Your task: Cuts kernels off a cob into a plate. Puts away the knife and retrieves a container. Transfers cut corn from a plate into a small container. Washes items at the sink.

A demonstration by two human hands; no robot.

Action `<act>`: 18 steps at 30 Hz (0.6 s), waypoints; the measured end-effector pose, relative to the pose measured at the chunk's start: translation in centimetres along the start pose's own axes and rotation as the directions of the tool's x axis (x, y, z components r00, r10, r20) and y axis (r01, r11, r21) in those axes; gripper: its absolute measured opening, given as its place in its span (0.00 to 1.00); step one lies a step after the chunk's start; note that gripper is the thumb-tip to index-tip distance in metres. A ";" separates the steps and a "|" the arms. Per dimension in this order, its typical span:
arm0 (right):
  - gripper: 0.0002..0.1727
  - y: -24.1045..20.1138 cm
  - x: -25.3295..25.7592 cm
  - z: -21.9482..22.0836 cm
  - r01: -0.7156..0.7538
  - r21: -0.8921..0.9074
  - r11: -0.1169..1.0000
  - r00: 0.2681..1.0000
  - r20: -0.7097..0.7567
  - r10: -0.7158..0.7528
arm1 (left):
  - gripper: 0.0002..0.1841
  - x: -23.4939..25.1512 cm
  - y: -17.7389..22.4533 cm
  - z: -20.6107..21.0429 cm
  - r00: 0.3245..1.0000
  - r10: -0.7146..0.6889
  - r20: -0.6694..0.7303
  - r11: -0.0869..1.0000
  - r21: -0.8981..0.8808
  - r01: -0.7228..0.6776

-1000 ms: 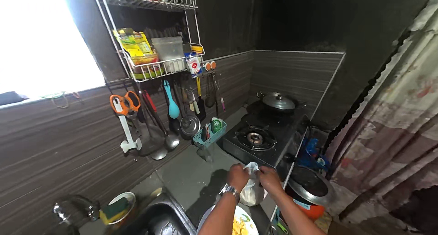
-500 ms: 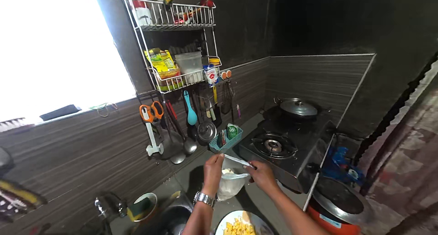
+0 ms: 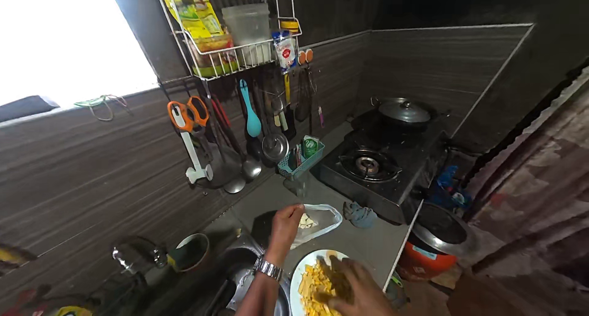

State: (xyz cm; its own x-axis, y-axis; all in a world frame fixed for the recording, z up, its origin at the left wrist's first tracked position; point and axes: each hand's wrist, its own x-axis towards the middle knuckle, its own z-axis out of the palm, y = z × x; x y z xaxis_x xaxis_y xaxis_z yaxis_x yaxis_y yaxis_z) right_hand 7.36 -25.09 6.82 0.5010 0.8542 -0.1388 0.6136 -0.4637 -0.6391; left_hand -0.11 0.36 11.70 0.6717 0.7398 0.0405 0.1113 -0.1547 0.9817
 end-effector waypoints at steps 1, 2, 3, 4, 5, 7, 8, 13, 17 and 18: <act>0.58 0.2 -0.9 1.7 0.029 -0.054 0.998 0.999 0.029 -0.028 | 0.14 -0.2 -0.3 0.2 1.000 0.014 0.020 1.000 0.016 -0.015; 0.60 0.2 -1.4 3.4 0.064 -0.101 0.993 0.997 0.044 -0.060 | 0.14 -0.4 -0.6 0.5 0.999 0.031 0.035 0.999 0.029 -0.032; 0.60 0.2 -1.5 4.8 0.090 -0.150 0.985 0.995 0.058 -0.082 | 0.14 -0.7 -1.0 0.7 0.998 0.048 0.041 0.998 0.035 -0.050; 0.61 0.2 -1.1 6.0 0.107 -0.196 0.975 0.993 0.066 -0.096 | 0.14 -0.9 -1.2 0.8 0.997 0.065 0.041 0.997 0.037 -0.067; 0.61 0.1 -0.6 7.0 0.109 -0.240 0.965 0.992 0.082 -0.092 | 0.14 -1.1 -1.4 0.8 0.996 0.075 0.044 0.996 0.041 -0.077; 0.58 -0.2 0.3 8.2 0.112 -0.298 0.948 0.990 0.113 -0.081 | 0.14 -1.5 -1.8 0.7 0.996 0.081 0.041 0.996 0.036 -0.082; 0.53 -0.4 0.7 8.4 0.117 -0.312 0.943 0.990 0.114 -0.086 | 0.13 -1.6 -2.0 0.7 0.996 0.080 0.037 0.996 0.027 -0.081; 0.39 -0.4 2.2 8.2 0.141 -0.311 0.940 0.982 0.164 -0.094 | 0.13 -2.1 -2.4 0.3 0.997 0.064 0.033 0.997 0.047 -0.066; 0.32 0.8 3.4 7.8 0.156 -0.269 0.950 0.978 0.175 -0.111 | 0.13 -2.5 -2.2 -0.2 0.999 0.040 0.035 0.996 0.079 -0.043; 0.30 0.9 3.7 7.4 0.159 -0.250 0.955 0.975 0.189 -0.113 | 0.14 -2.5 -2.1 -0.2 0.999 0.037 0.035 0.995 0.093 -0.040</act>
State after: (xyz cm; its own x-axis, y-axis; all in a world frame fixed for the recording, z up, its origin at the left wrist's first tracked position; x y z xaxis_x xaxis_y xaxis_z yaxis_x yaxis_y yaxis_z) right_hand 5.30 -20.59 0.11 0.3036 0.9302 -0.2063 0.8185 -0.3654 -0.4433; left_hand -2.22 -1.02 9.55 0.7004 0.7104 0.0698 0.1523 -0.2442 0.9577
